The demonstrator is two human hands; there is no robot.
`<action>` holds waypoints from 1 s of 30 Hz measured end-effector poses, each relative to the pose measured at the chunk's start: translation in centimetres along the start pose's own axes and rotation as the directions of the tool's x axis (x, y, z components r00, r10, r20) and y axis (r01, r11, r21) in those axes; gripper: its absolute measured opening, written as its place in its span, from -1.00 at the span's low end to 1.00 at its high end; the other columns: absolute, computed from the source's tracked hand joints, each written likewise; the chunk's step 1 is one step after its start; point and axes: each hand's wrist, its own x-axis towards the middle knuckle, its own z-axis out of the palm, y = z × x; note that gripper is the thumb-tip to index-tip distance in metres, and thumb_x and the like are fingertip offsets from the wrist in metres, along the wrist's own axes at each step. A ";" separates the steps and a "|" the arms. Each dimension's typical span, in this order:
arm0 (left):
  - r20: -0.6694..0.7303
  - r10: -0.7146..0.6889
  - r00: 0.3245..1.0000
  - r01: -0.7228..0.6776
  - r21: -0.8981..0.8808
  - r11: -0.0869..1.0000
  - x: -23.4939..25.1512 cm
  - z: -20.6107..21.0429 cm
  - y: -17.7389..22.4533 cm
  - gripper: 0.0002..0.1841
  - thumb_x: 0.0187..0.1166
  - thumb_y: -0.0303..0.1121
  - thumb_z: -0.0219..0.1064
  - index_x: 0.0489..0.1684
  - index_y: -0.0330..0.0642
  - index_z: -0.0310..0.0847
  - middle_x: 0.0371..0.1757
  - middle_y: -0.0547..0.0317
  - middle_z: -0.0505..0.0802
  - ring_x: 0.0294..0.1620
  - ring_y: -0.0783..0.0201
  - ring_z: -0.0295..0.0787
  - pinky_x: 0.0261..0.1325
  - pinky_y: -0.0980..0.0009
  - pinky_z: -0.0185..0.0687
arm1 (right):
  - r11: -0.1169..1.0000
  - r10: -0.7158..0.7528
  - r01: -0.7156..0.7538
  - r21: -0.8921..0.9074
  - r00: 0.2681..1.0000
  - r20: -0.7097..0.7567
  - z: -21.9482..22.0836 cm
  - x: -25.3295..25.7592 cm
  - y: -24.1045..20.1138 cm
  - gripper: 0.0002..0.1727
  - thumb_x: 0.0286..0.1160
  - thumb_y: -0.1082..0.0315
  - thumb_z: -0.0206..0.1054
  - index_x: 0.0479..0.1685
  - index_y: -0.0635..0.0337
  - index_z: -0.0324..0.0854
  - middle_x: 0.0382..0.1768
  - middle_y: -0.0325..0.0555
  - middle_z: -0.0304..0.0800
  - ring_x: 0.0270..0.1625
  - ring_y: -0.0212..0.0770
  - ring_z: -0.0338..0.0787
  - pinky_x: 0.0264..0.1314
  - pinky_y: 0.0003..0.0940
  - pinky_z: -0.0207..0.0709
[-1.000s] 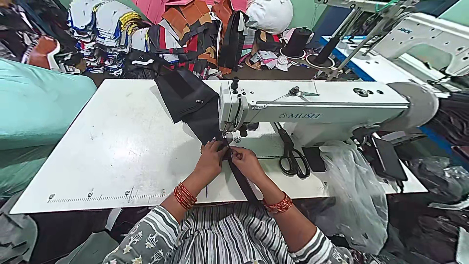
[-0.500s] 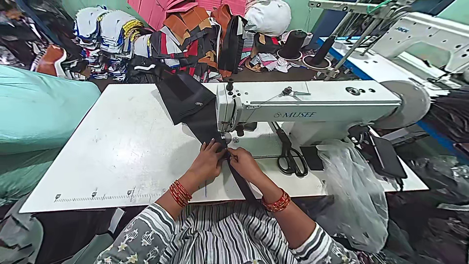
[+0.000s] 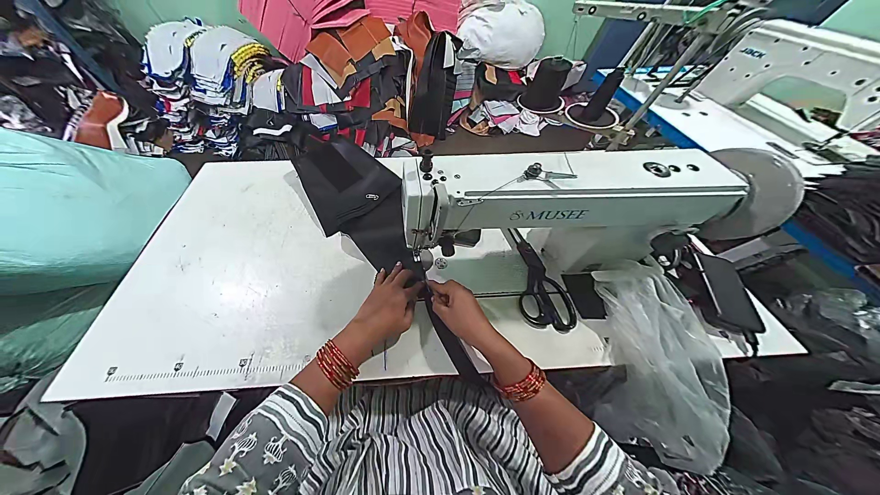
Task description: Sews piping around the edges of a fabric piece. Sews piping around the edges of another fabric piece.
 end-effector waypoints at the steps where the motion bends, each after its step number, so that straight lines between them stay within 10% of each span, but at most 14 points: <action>1: -0.014 0.015 1.000 -0.015 -0.005 1.000 -0.1 0.1 -0.1 -0.51 0.71 -0.40 0.03 0.60 -0.13 0.56 0.73 -0.18 0.46 0.89 -0.23 0.01 0.83 -0.32 -0.27 | 0.997 -0.003 0.004 -0.073 1.000 0.013 0.0 -0.2 -0.5 -0.50 0.64 0.54 0.11 0.57 0.35 0.51 0.16 0.27 0.69 0.12 -0.05 0.69 0.29 -0.30 0.50; 13: -0.290 0.166 0.942 -0.210 -0.126 0.970 0.6 0.4 -1.8 -0.67 0.54 -0.63 0.14 0.14 -0.44 0.77 0.35 -0.28 0.77 0.42 -0.17 0.72 0.49 0.02 0.57 | 0.844 0.022 0.045 -0.534 0.993 0.118 1.3 -0.7 -2.7 -0.57 0.74 0.57 -0.04 0.50 0.50 0.47 0.35 0.42 0.51 0.25 0.20 0.74 0.33 -0.12 0.60; 30: -0.117 0.044 0.992 -0.051 -0.057 0.997 0.2 0.9 -0.2 -0.45 0.49 -0.74 0.06 0.46 -0.27 0.66 0.58 -0.16 0.65 0.76 -0.13 0.35 0.78 0.01 0.14 | 0.999 0.003 -0.002 -0.032 1.000 0.021 -0.4 -0.5 0.1 -0.48 0.61 0.54 0.12 0.60 0.36 0.47 0.09 0.18 0.70 -0.03 -0.18 0.68 0.12 -0.39 0.52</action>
